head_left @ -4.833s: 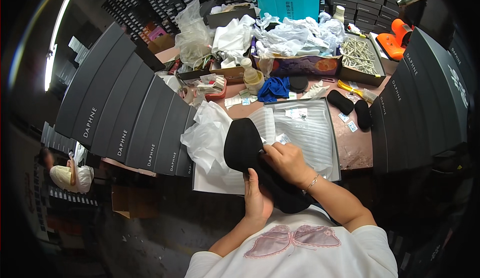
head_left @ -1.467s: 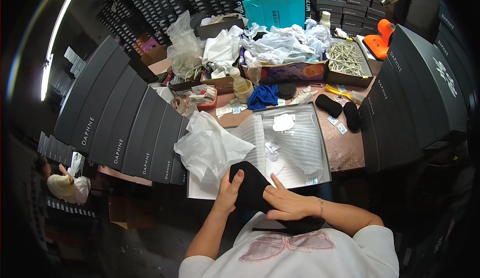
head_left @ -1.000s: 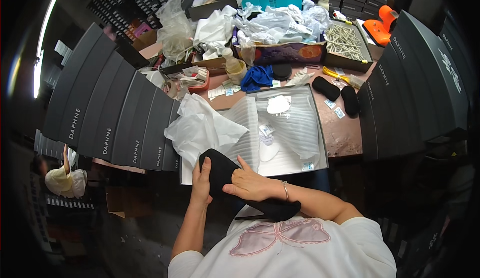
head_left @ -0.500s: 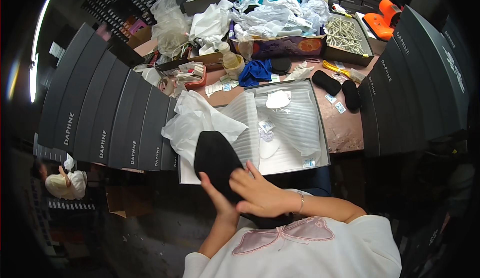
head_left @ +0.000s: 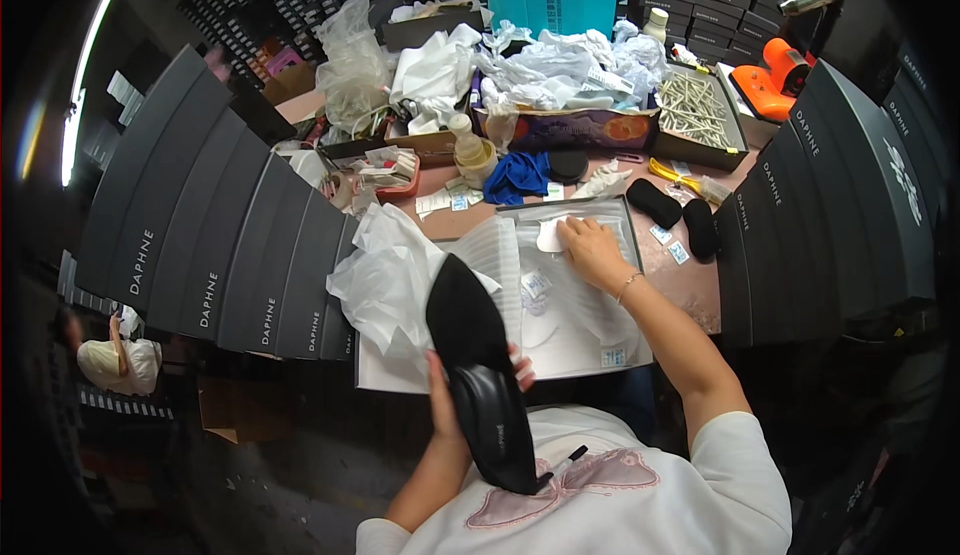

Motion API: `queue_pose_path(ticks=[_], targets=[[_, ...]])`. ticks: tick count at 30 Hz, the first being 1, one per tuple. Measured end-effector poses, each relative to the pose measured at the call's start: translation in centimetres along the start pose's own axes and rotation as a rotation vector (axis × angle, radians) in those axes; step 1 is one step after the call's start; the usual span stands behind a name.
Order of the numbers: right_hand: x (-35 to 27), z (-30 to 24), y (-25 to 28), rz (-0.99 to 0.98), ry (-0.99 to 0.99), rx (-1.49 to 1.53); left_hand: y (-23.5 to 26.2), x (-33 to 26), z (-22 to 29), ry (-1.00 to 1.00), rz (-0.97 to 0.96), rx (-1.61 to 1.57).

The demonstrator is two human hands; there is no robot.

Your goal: The recorder is seen cleaning black high-heeled shoes with a cloth and then packing them into boxes using tissue paper.

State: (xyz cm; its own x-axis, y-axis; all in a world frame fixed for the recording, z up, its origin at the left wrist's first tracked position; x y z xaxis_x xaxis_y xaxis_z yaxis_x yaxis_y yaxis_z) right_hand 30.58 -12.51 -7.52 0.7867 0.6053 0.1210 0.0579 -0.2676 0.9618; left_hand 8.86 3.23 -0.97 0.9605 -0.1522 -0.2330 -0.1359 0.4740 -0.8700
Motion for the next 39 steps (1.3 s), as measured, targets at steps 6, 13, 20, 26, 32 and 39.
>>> queue_pose_path(ticks=[6, 13, 20, 26, 32, 39], targets=[[-1.0, 0.5, 3.4, 0.349, 0.014, 0.084, 2.5, 0.6, -0.2, 0.064, 0.186, -0.044], [-8.0, -15.1, 9.9, -0.171, 0.335, 0.202, 0.5, 1.8, -1.0, -0.082, 0.296, 0.089], [-7.6, -19.8, 6.9, 0.18, 0.356, 0.53, 2.5, -1.2, -1.6, -0.172, 0.357, 0.117], [-6.0, -20.4, 5.6, 0.1, 0.43, 0.337, 1.4, -2.1, -1.7, -0.187, 0.391, 0.021], [-8.7, -21.0, 6.5, -0.071, 0.524, 0.317, 4.8, -1.5, -0.9, -0.154, 0.359, -0.004], [-7.2, -20.1, 6.8, 0.005, 0.489, 0.341, 2.3, -2.0, -1.9, -0.121, 0.362, 0.022]])
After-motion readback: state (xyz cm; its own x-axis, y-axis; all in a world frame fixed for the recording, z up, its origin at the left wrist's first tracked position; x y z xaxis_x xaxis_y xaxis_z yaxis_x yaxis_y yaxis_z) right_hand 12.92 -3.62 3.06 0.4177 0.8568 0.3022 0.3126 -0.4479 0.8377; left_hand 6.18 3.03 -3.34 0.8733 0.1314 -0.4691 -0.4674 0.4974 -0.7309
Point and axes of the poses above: each hand's wrist, its own x-axis towards the middle knuckle, its own y-axis out of the back of the hand, z = x × y, the point moved 6 cm from there along x, towards the middle knuckle, and after that the axes turned 11 degrees about -z, right-handed, at the moved point
